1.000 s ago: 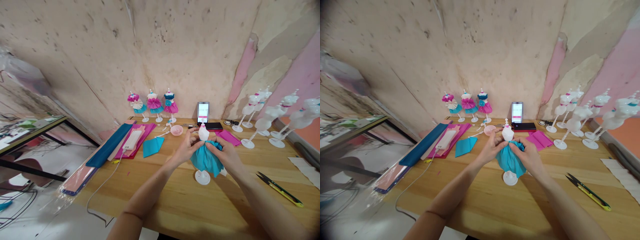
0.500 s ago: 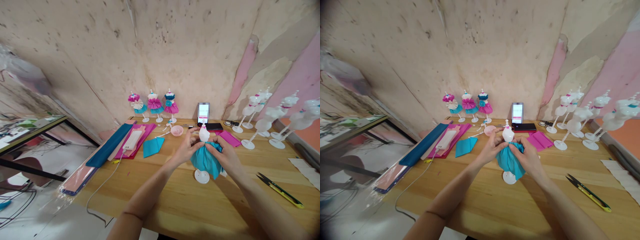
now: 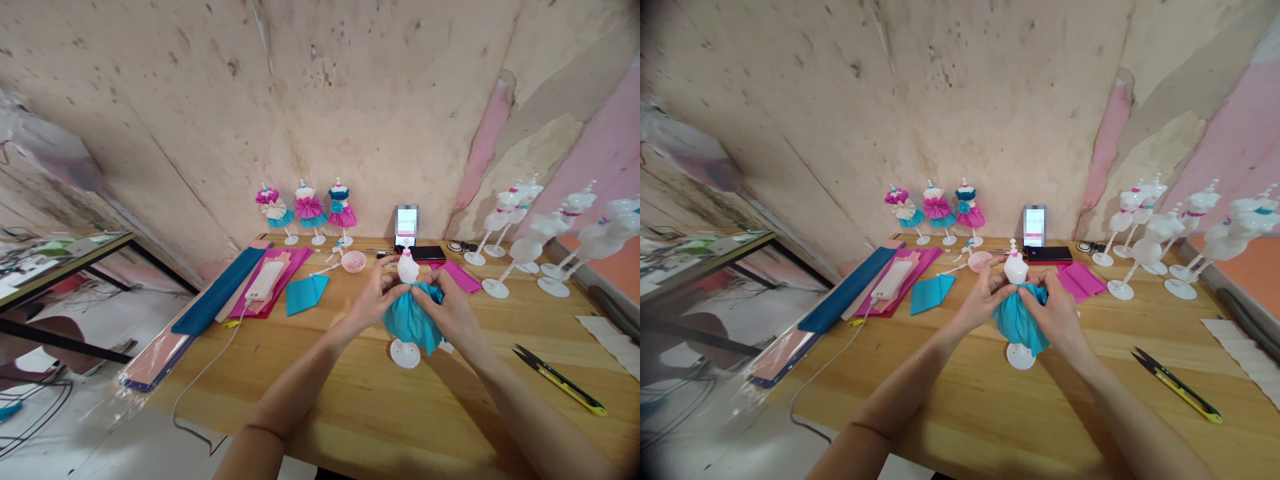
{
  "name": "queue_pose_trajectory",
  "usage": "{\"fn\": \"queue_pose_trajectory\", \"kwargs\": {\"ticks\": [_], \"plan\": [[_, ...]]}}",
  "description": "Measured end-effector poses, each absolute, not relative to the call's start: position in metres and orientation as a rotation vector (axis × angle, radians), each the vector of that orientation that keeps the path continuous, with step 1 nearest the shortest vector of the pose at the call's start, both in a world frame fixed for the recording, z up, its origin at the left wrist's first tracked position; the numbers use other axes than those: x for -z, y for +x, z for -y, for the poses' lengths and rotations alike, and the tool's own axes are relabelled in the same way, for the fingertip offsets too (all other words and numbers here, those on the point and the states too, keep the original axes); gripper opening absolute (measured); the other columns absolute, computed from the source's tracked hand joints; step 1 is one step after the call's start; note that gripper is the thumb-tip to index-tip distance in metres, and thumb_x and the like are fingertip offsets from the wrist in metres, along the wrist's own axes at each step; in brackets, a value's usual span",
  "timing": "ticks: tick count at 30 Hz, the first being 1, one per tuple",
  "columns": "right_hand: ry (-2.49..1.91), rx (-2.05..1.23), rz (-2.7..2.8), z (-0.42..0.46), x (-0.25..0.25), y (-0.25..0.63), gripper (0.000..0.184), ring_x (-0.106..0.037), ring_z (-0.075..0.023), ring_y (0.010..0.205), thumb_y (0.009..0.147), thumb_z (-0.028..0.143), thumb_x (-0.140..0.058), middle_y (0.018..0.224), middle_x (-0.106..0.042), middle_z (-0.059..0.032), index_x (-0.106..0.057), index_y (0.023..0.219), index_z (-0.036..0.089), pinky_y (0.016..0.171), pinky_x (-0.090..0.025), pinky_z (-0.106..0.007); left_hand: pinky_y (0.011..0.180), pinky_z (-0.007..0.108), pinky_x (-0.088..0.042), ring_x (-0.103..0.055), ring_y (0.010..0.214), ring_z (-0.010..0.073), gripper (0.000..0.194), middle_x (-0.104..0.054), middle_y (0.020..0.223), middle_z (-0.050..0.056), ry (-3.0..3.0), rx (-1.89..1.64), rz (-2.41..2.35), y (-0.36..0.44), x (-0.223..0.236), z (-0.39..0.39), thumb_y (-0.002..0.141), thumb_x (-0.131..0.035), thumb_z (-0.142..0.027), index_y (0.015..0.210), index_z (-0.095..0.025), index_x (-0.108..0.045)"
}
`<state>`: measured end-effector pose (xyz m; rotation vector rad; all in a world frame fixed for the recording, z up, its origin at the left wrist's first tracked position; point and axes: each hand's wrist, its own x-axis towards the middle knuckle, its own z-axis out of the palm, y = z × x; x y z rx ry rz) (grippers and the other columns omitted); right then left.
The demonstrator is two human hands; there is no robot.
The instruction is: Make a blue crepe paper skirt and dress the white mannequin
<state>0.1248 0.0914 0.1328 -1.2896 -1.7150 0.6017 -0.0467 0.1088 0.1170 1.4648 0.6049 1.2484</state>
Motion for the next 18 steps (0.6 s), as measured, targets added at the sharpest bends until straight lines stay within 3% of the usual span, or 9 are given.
{"fn": "queue_pose_trajectory", "kwargs": {"ticks": [4,9,18], "plan": [[-1.286,-0.544,1.701,-0.093,-0.129,0.124,0.027,-0.053,-0.0158,0.071,0.084,0.047,-0.059,0.084,-0.058,-0.0005,-0.050,0.090,0.022,0.064,-0.040,-0.030,0.088,0.034,-0.047,-0.063,0.103,0.0203,0.056,-0.065,0.112,0.011,1.457,-1.272,-0.627,-0.044,-0.119,-0.105,0.087,-0.063,-0.036,0.132,-0.022,-0.032],[-1.296,-0.576,1.714,-0.094,-0.126,0.123,0.029,-0.054,-0.0154,0.068,0.085,0.050,-0.058,0.080,-0.060,-0.0005,-0.052,0.090,0.022,0.061,-0.040,-0.029,0.093,0.036,-0.045,-0.061,0.108,0.0223,0.064,-0.064,0.115,0.010,1.386,-1.272,-0.657,-0.044,-0.121,-0.108,0.077,-0.074,-0.034,0.127,-0.021,-0.037],[-1.240,-0.683,1.764,-0.087,-0.132,0.121,0.027,-0.057,-0.0165,0.076,0.088,0.048,-0.055,0.088,-0.065,-0.0020,-0.058,0.094,0.021,0.068,-0.043,-0.029,0.098,0.039,-0.042,-0.059,0.111,0.0229,0.051,-0.064,0.115,0.009,1.301,-1.214,-0.568,-0.048,-0.112,-0.115,0.077,-0.074,-0.033,0.119,-0.019,-0.049]]}}
